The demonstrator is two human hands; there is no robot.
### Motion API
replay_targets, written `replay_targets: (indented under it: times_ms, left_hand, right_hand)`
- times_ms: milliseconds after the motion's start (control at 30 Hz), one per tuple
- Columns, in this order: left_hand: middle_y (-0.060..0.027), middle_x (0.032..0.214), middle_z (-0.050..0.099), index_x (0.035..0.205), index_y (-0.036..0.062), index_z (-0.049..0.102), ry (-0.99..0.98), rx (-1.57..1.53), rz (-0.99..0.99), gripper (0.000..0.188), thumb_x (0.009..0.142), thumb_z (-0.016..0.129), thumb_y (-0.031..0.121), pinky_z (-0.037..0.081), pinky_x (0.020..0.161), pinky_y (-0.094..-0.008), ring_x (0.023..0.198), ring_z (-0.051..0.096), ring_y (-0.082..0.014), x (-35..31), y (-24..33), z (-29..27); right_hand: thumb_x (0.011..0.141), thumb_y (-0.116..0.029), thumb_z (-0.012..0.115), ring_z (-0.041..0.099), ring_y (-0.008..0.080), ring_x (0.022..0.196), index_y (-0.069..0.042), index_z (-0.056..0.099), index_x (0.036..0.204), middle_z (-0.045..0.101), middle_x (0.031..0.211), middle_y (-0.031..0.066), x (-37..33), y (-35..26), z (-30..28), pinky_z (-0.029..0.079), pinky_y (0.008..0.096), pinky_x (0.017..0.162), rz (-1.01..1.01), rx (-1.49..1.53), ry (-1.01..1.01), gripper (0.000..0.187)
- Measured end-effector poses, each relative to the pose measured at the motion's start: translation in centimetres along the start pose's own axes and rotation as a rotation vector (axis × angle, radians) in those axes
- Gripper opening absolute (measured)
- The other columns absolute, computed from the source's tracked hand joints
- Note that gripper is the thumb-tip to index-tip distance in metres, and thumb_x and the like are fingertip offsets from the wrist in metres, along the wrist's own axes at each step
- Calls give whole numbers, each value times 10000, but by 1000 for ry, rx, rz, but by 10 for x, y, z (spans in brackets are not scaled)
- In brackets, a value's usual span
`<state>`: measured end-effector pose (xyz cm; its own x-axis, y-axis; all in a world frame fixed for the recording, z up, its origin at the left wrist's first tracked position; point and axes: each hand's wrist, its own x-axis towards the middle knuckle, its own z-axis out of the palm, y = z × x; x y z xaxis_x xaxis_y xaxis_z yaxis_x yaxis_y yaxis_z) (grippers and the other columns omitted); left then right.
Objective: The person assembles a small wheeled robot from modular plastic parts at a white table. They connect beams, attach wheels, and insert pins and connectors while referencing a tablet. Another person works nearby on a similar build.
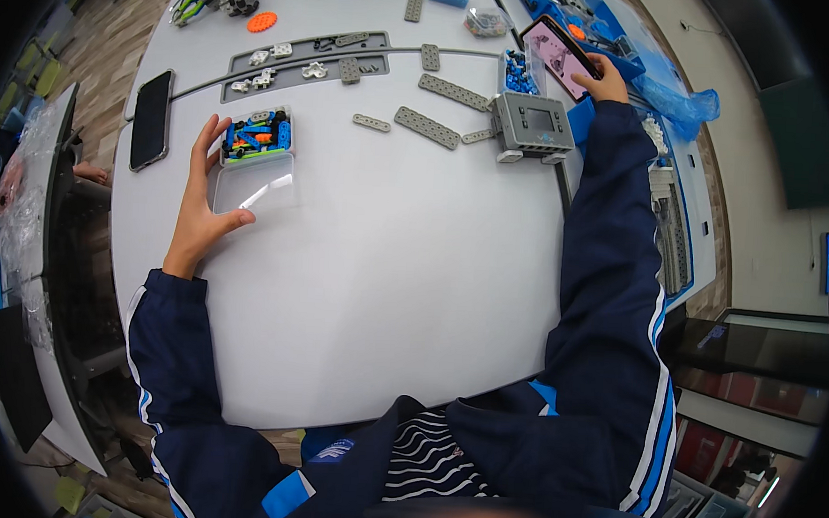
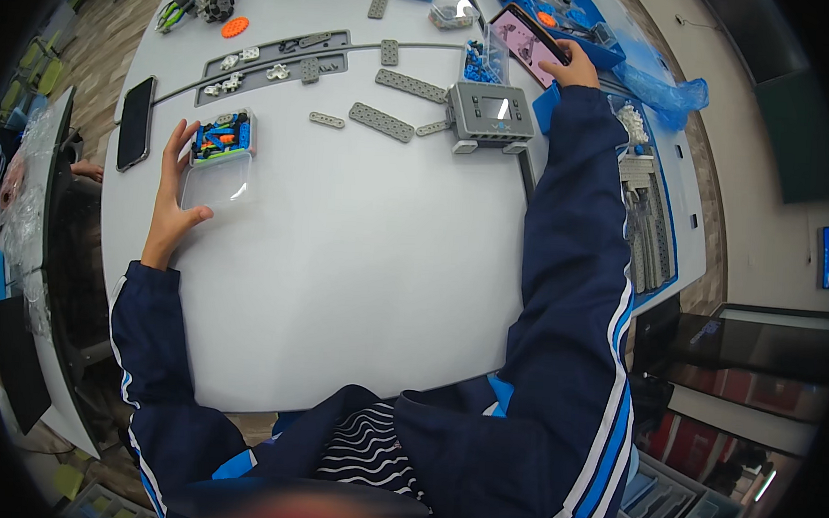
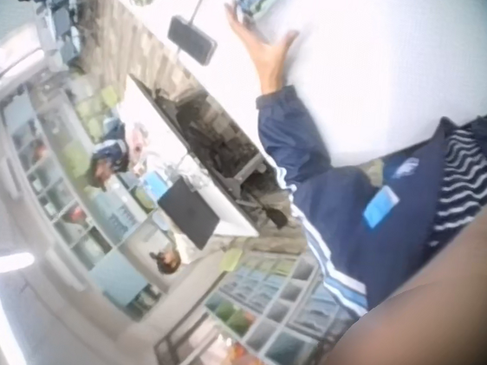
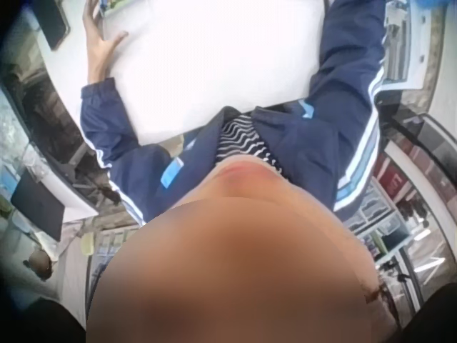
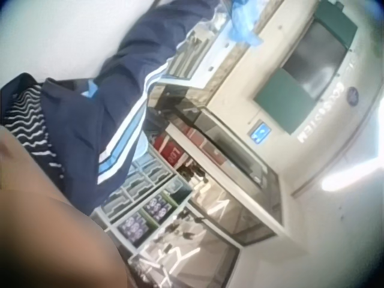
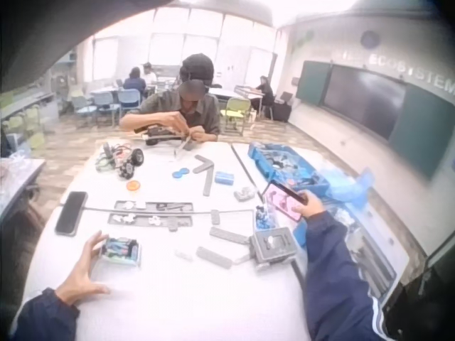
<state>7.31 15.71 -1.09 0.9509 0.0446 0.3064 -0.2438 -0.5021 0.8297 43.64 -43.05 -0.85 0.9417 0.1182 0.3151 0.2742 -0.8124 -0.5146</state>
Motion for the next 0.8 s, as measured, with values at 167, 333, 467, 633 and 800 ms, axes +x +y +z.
replay_targets:
  times_ms: [167, 333, 467, 633, 800]
  left_hand:
    - [-190, 1532, 344, 1543, 108, 249, -6, 71, 12, 1309, 544, 786, 763, 312, 1162, -481, 1417, 356, -337, -1, 4, 4]
    - [-179, 1534, 345, 1533, 103, 274, -1, 89, 45, 1243, 581, 797, 709, 317, 1161, -473, 1417, 361, -326, 0, 3, 4]
    - [-177, 1529, 350, 1530, 95, 276, -21, 89, 31, 1205, 611, 791, 679, 316, 1161, -472, 1415, 363, -329, -1, 3, 5]
    - [-170, 1524, 353, 1526, 85, 281, -22, 116, 48, 1197, 618, 783, 682, 304, 1168, -473, 1420, 351, -326, 0, 4, 3]
    - [-168, 1526, 350, 1520, 82, 290, -24, 97, 31, 1195, 615, 783, 687, 298, 1167, -476, 1424, 344, -326, -1, 3, 4]
  right_hand:
    - [675, -299, 804, 698, 229, 898, -76, 673, 1118, 723, 997, 100, -4, -9, -3, 523, 331, 833, 13, -85, 44, 513]
    - [715, -379, 783, 705, 221, 778, -71, 717, 1034, 728, 852, 93, -4, -18, -3, 532, 336, 763, 32, -156, 54, 448]
    - [737, -422, 765, 704, 234, 807, -75, 727, 1035, 727, 874, 112, -4, -22, -6, 530, 339, 779, 81, -156, 38, 459]
    - [686, -413, 823, 702, 251, 877, -76, 727, 1064, 731, 939, 118, -6, -21, -9, 524, 345, 825, -1, -142, -3, 515]
    - [651, -400, 858, 699, 238, 880, -61, 720, 1090, 732, 967, 111, -5, -22, -8, 522, 341, 834, 22, -186, -4, 572]
